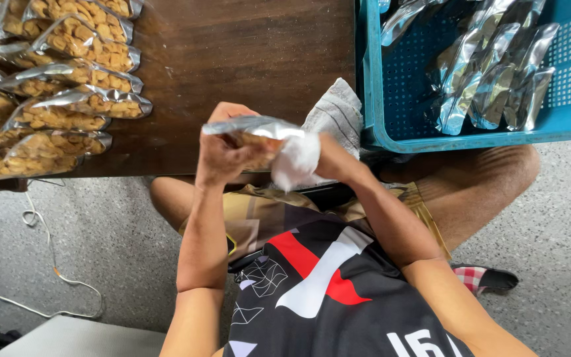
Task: The person sits on the floor and repeatedly wipes the exterior of small snack packages with a white cloth. They pick up each package from a blue basket, wipe it, and place it on a wooden table.
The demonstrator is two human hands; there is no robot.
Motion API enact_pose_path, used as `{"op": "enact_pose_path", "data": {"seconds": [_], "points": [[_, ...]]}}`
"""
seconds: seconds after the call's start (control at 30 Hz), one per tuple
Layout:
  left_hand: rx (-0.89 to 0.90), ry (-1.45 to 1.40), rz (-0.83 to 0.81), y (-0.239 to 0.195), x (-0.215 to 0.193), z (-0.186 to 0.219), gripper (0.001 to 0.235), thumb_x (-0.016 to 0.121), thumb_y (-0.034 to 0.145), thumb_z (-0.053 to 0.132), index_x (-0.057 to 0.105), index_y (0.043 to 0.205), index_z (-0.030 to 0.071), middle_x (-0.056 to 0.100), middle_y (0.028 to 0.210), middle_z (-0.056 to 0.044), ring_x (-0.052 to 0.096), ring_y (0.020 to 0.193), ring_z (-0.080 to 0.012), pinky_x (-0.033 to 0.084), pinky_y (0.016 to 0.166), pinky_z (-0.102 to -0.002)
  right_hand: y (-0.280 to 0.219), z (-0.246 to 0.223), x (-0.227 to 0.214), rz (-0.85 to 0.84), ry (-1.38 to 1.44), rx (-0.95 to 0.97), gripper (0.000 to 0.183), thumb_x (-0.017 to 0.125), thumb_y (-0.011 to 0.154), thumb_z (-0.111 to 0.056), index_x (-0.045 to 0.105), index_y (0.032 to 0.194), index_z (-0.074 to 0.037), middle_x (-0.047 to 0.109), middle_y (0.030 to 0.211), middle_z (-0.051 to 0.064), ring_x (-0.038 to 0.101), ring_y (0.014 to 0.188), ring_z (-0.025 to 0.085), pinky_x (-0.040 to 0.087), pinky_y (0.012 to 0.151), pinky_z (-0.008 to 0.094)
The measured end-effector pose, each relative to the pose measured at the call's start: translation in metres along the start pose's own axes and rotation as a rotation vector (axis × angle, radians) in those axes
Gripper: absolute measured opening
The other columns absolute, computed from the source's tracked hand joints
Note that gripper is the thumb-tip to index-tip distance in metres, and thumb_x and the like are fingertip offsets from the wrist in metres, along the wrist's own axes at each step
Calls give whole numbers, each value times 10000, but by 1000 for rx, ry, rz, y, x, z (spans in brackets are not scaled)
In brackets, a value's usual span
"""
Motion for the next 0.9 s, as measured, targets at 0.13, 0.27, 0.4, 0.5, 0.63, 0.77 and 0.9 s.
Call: {"op": "enact_pose_path", "data": {"seconds": [0.13,0.27,0.4,0.5,0.63,0.77,0.9], "points": [[-29,861,241,-6,-22,1,599,936,770,393,574,1105,53,765,866,-75,794,770,-232,621,671,-356,-6,-26,-25,291,161,-83,284,711,930,-93,672,1203,-27,716,1097,75,669,963,176,566,829,329],[-117,1173,94,-6,0,-16,502,928,790,371,615,1072,98,754,799,-117,734,748,-338,560,664,-438,8,-47,-4,342,-638,-274,372,795,833,-106,681,1171,-2,703,1065,172,683,984,270,553,815,349],[-49,1010,179,-9,11,-13,470,895,779,346,600,1061,111,757,823,-106,758,774,-322,585,682,-425,10,-28,-3,264,-9,-200,265,763,869,-92,739,1131,-59,749,1079,108,743,970,215,603,858,329],[-78,988,214,-14,4,-9,472,896,742,340,586,1003,100,754,814,-103,755,755,-322,585,666,-426,7,-10,-7,202,347,-52,227,783,864,-115,766,1084,-60,751,1078,106,731,968,216,601,872,340],[-82,1173,43,-3,20,-28,455,912,747,279,612,1023,76,741,798,-130,706,769,-385,525,633,-478,0,-5,-5,392,-506,-231,226,853,803,-97,750,1005,-110,763,1000,118,728,910,244,577,775,341],[-86,974,113,13,14,-36,434,925,775,314,632,1013,99,753,824,-77,749,784,-285,580,693,-412,11,8,-14,341,-267,-94,172,777,900,-54,775,1060,-120,806,1019,77,768,921,126,595,815,305],[-205,744,123,24,-5,-50,547,947,716,402,653,1042,74,762,869,-99,745,785,-196,597,738,-369,3,19,-31,389,-124,-92,284,776,917,-69,710,1193,-44,766,1070,86,677,956,132,559,842,308]]}}
Point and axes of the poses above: each hand's wrist, its own y-axis towards the middle knuckle, its own x-axis out of the palm, z = x × y, the point moved 4 cm from there along y, towards the middle knuckle
